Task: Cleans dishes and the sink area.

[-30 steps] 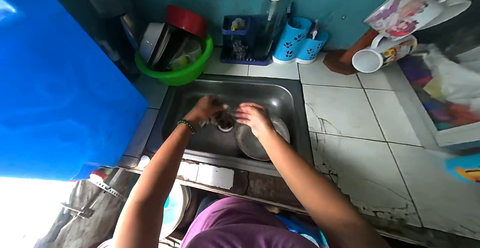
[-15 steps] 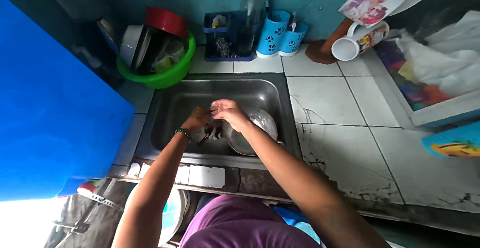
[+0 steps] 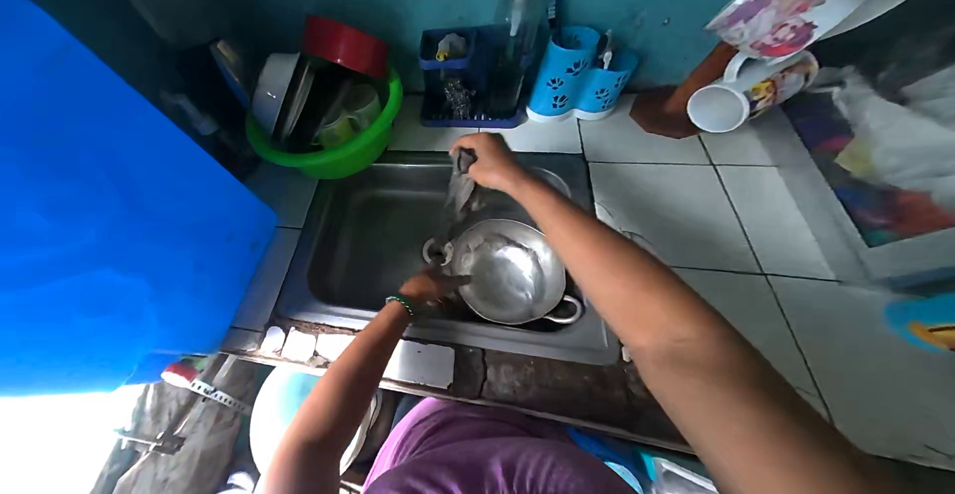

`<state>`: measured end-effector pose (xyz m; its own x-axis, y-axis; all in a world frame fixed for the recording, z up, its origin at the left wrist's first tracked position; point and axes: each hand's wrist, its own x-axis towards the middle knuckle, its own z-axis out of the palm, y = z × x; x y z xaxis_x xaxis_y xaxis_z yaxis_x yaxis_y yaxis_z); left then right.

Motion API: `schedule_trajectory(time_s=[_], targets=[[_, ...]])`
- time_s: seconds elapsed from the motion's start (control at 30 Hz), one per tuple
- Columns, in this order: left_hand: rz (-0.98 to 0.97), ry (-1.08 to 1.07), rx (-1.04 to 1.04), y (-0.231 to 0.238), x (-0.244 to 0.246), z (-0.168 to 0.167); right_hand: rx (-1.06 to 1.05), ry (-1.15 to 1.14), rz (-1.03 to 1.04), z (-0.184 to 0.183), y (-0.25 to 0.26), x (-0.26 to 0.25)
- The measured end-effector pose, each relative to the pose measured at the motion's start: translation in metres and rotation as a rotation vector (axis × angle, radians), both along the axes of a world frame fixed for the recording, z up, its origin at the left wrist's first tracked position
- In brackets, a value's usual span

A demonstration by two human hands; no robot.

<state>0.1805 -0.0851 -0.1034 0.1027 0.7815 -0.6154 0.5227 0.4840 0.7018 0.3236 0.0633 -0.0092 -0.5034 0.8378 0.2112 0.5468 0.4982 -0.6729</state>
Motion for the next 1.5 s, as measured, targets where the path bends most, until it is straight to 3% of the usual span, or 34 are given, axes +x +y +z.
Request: schedule_trajectory(time_s=[0.07, 0.23, 0.57, 0.7, 0.97, 1.1, 1.23, 1.33, 1.5], targets=[[-0.067, 0.001, -0.013, 0.001, 0.012, -0.005, -0.038, -0.010, -0.032, 0.010, 0.007, 0.020], [0.035, -0.091, 0.047, 0.001, 0.021, -0.003, -0.095, 0.038, -0.172, 0.037, 0.006, 0.068], [0.305, -0.087, -0.071, -0.010, -0.004, 0.019, 0.069, -0.030, -0.280, 0.048, -0.001, 0.125], [0.451, -0.139, -0.041, -0.018, -0.020, 0.032, 0.058, -0.055, -0.273, 0.027, -0.001, 0.127], [0.679, -0.184, 0.038, -0.032, -0.055, 0.057, -0.140, -0.506, -0.264, -0.081, 0.002, 0.094], [0.734, -0.191, 0.076, -0.039, -0.070, 0.066, -0.177, -0.628, -0.303, -0.123, 0.008, 0.080], [0.749, -0.199, 0.100, -0.044, -0.080, 0.068, -0.328, -0.610, -0.334, -0.137, 0.001, 0.072], [0.770, -0.223, 0.112, -0.043, -0.084, 0.067, -0.364, -0.531, -0.286, -0.131, -0.038, 0.054], [0.770, -0.273, 0.124, -0.036, -0.086, 0.065, -0.430, -0.052, -0.157, -0.147, -0.059, 0.036]])
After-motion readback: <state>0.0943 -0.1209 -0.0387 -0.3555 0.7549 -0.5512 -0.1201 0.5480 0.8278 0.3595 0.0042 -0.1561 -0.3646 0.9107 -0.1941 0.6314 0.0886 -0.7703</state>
